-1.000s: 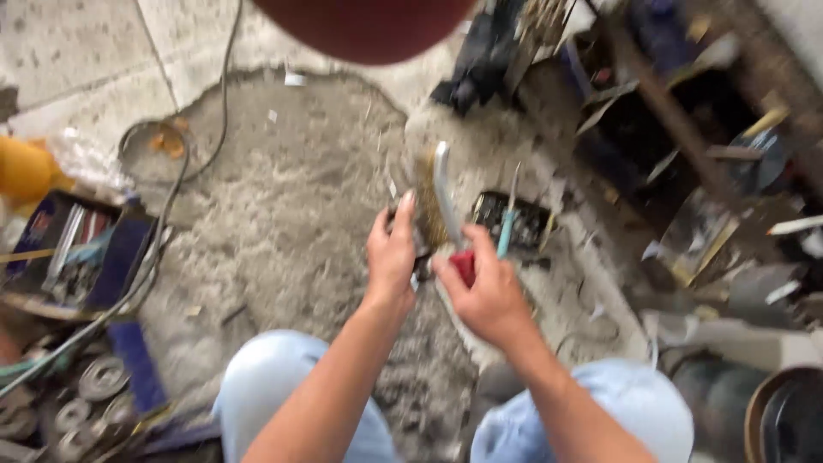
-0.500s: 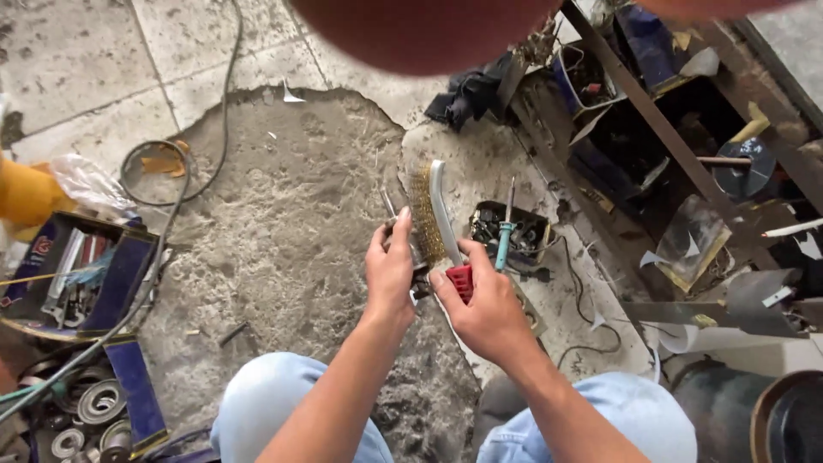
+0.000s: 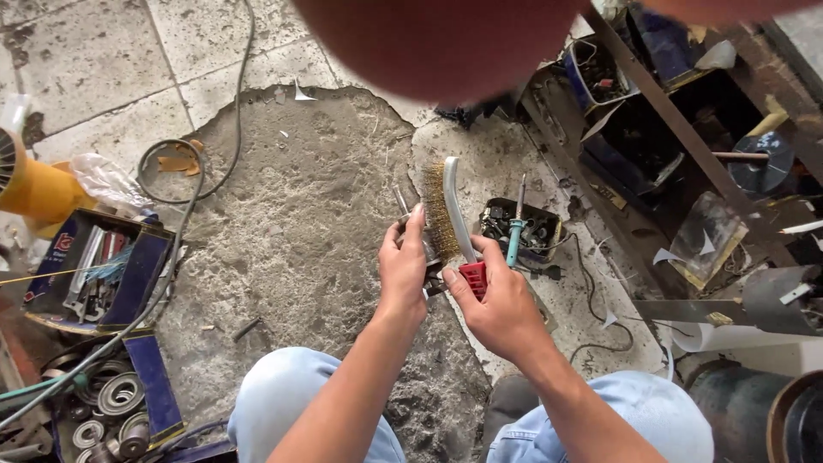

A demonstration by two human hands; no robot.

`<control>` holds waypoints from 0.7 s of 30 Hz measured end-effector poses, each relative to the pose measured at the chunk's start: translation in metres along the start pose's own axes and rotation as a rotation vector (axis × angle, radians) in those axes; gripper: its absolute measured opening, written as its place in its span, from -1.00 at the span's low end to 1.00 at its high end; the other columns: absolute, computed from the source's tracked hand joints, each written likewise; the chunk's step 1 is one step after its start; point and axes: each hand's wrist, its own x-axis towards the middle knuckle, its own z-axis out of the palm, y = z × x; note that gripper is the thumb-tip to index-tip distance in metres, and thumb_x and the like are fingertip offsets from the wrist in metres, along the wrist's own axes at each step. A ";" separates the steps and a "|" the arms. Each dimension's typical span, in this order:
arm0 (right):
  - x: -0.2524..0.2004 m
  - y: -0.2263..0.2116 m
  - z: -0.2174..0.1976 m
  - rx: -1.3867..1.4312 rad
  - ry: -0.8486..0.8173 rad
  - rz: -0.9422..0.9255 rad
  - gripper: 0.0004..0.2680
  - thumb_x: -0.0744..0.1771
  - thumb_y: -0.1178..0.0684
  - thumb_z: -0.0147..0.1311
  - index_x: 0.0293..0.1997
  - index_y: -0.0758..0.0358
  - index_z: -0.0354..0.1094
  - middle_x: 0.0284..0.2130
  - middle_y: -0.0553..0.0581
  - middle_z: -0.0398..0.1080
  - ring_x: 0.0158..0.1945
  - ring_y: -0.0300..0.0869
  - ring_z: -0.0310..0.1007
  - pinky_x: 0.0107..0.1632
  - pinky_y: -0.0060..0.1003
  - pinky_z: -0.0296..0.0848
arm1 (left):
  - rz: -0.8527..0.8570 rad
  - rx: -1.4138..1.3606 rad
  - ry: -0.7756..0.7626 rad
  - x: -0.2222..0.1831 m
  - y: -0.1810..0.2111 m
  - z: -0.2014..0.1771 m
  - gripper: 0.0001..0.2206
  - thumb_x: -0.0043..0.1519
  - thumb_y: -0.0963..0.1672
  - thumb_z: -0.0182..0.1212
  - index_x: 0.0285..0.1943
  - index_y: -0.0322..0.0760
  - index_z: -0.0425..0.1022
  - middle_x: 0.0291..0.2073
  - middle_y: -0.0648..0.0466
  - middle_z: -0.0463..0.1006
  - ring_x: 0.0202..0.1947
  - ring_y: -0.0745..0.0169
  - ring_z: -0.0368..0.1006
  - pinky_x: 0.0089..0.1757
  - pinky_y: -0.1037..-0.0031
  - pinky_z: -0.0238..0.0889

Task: Cleaning a motor rotor using a wire brush to remove debris and oxidation from the surface.

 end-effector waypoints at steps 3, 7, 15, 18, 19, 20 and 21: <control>0.000 -0.002 0.004 -0.005 -0.010 -0.004 -0.60 0.31 -0.16 0.13 0.27 0.08 0.25 -0.42 0.29 0.58 -0.26 0.22 0.59 -0.10 0.13 0.45 | 0.014 0.005 0.012 0.004 -0.001 -0.005 -0.50 0.12 0.10 0.36 0.09 -0.27 0.50 -0.24 0.03 0.40 -0.22 0.19 0.26 -0.25 0.29 0.35; 0.000 -0.001 0.000 -0.007 -0.009 -0.008 -0.60 0.31 -0.14 0.13 0.27 0.10 0.25 -0.42 0.29 0.59 -0.29 0.20 0.59 -0.11 0.13 0.46 | 0.018 -0.002 0.009 0.012 -0.012 -0.003 -0.51 0.13 0.10 0.36 0.08 -0.27 0.50 -0.27 0.05 0.38 -0.24 0.21 0.25 -0.28 0.32 0.35; 0.000 -0.003 0.000 -0.023 -0.026 -0.005 -0.59 0.32 -0.16 0.12 0.29 0.13 0.23 -0.50 0.27 0.56 -0.36 0.17 0.57 -0.14 0.09 0.47 | 0.002 -0.005 0.017 0.006 -0.007 -0.004 -0.50 0.13 0.10 0.35 0.11 -0.25 0.48 -0.23 0.05 0.38 -0.21 0.21 0.27 -0.25 0.32 0.36; 0.001 -0.003 0.000 -0.009 -0.023 0.002 -0.61 0.34 -0.12 0.10 0.29 0.18 0.24 -0.48 0.23 0.56 -0.37 0.08 0.55 -0.12 0.02 0.48 | -0.015 0.008 -0.003 0.002 -0.001 -0.003 -0.47 0.14 0.11 0.32 0.16 -0.25 0.46 -0.15 0.03 0.40 -0.15 0.21 0.26 -0.20 0.30 0.34; 0.001 -0.001 0.001 -0.027 -0.018 -0.016 -0.60 0.33 -0.13 0.11 0.28 0.17 0.23 -0.48 0.25 0.55 -0.33 0.15 0.56 -0.12 0.07 0.46 | -0.020 0.011 -0.026 0.004 0.000 -0.003 -0.45 0.14 0.12 0.32 0.18 -0.25 0.45 -0.10 -0.03 0.41 -0.13 0.13 0.28 -0.19 0.26 0.36; 0.002 0.001 0.000 -0.051 -0.013 -0.032 -0.59 0.32 -0.15 0.12 0.28 0.16 0.21 -0.47 0.28 0.53 -0.28 0.21 0.57 -0.11 0.13 0.44 | -0.029 0.009 -0.051 0.004 -0.001 -0.002 -0.43 0.14 0.13 0.32 0.20 -0.24 0.44 -0.04 -0.09 0.42 -0.12 0.05 0.30 -0.18 0.22 0.38; 0.000 0.001 0.000 -0.058 -0.017 -0.026 -0.59 0.32 -0.15 0.12 0.28 0.16 0.21 -0.47 0.28 0.53 -0.28 0.21 0.57 -0.11 0.13 0.44 | -0.038 0.005 -0.049 0.006 -0.005 -0.004 -0.43 0.14 0.13 0.32 0.20 -0.24 0.44 -0.04 -0.09 0.42 -0.12 0.05 0.30 -0.18 0.22 0.38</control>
